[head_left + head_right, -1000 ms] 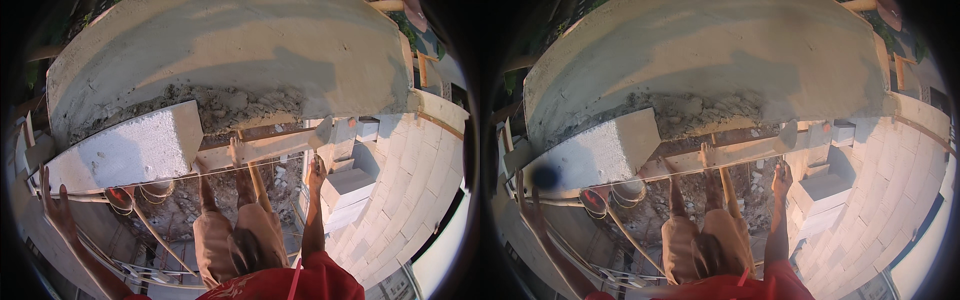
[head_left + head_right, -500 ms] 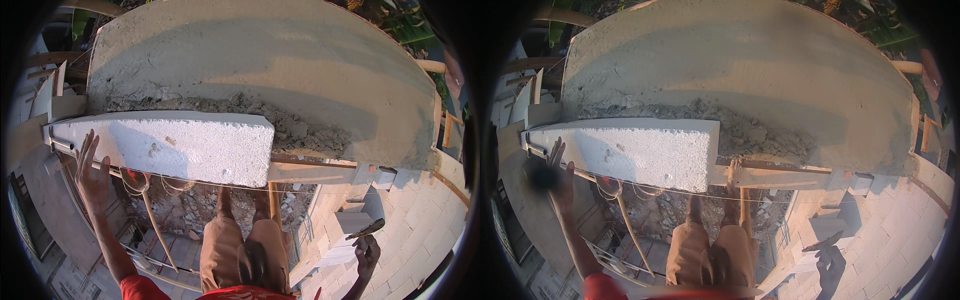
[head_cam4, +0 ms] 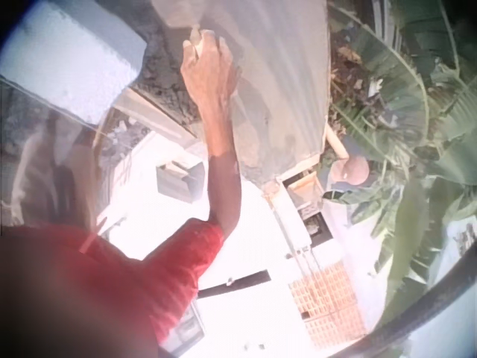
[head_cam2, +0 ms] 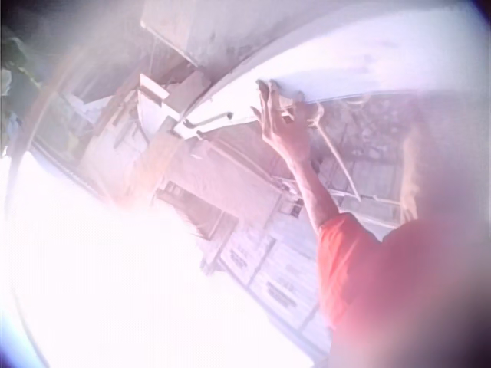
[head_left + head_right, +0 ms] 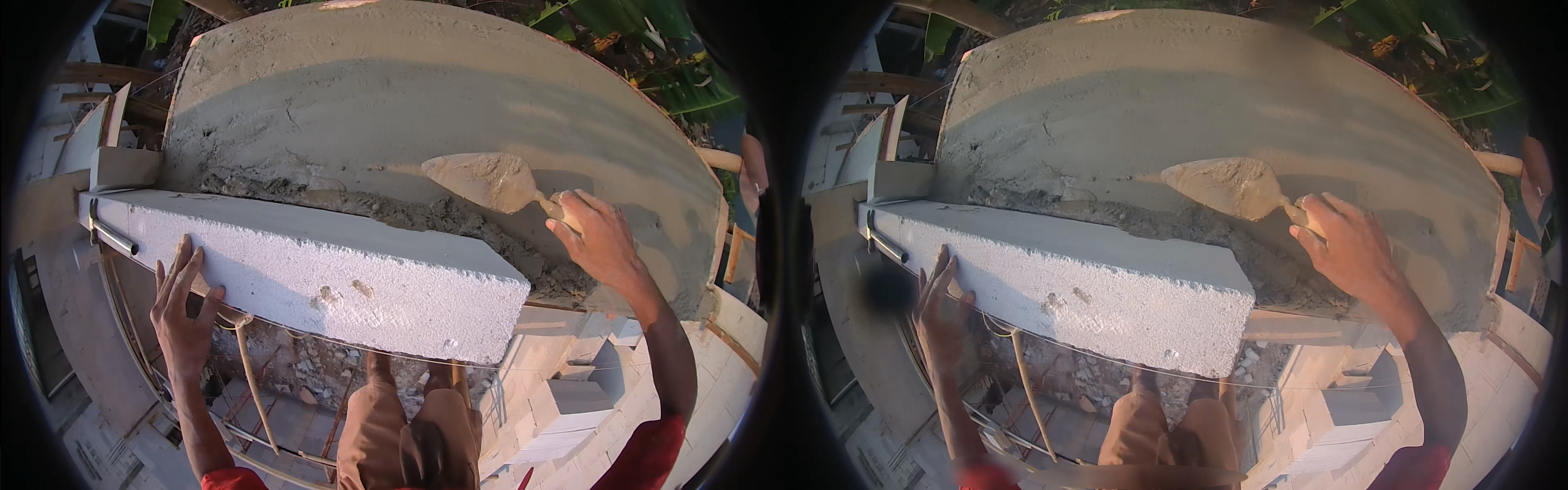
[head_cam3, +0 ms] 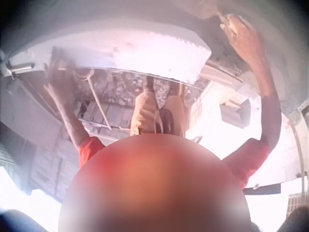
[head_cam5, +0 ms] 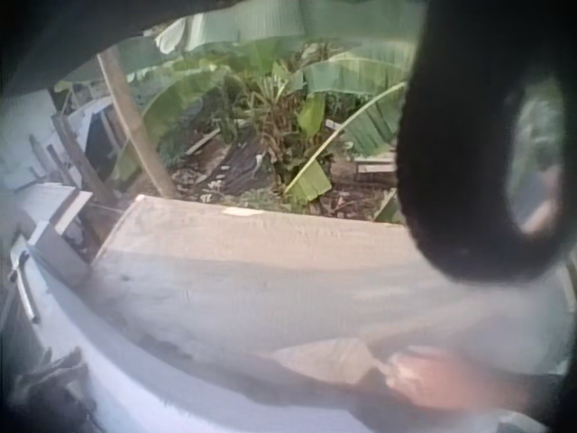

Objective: The person scoops cement from a bucket with a trowel and applies it to a concrete wall, smoothing the surface. The person works on a bamboo scaffold at a construction site.

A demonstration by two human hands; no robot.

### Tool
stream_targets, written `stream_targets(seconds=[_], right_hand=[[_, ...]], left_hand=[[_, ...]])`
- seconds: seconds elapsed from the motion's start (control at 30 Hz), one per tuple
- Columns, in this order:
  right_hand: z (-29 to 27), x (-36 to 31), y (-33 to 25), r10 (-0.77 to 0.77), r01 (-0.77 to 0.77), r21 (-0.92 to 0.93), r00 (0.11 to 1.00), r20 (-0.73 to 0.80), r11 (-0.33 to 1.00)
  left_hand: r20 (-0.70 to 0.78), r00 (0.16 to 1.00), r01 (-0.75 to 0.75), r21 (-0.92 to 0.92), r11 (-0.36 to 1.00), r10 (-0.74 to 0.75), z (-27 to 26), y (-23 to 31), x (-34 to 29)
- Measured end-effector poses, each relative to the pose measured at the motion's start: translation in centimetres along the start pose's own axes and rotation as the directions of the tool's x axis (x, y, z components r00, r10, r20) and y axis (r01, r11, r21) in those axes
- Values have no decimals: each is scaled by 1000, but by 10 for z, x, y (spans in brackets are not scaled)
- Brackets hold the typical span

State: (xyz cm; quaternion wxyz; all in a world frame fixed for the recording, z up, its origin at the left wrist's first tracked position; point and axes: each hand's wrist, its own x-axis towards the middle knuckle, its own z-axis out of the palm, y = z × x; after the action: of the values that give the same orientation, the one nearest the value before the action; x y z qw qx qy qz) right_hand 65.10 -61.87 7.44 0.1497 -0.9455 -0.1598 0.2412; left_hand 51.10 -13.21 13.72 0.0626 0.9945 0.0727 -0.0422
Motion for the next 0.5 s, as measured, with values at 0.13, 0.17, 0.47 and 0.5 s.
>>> stream_targets(seconds=[0.13,0.17,0.47,0.5], right_hand=[[31,63,-35,-96,106,-104,990,99,989],[37,77,-44,-131,141,-75,984,125,987],[79,123,-86,-294,300,-81,953,76,951],[82,123,-88,-303,308,-90,951,67,947]], left_hand=[[-6,1000,-21,-15,1000,20,1,0,1],[-7,1000,-25,-27,999,25,2,0,2],[9,999,-48,-54,997,49,6,-7,-2],[14,999,-50,-52,997,51,6,-8,-1]])
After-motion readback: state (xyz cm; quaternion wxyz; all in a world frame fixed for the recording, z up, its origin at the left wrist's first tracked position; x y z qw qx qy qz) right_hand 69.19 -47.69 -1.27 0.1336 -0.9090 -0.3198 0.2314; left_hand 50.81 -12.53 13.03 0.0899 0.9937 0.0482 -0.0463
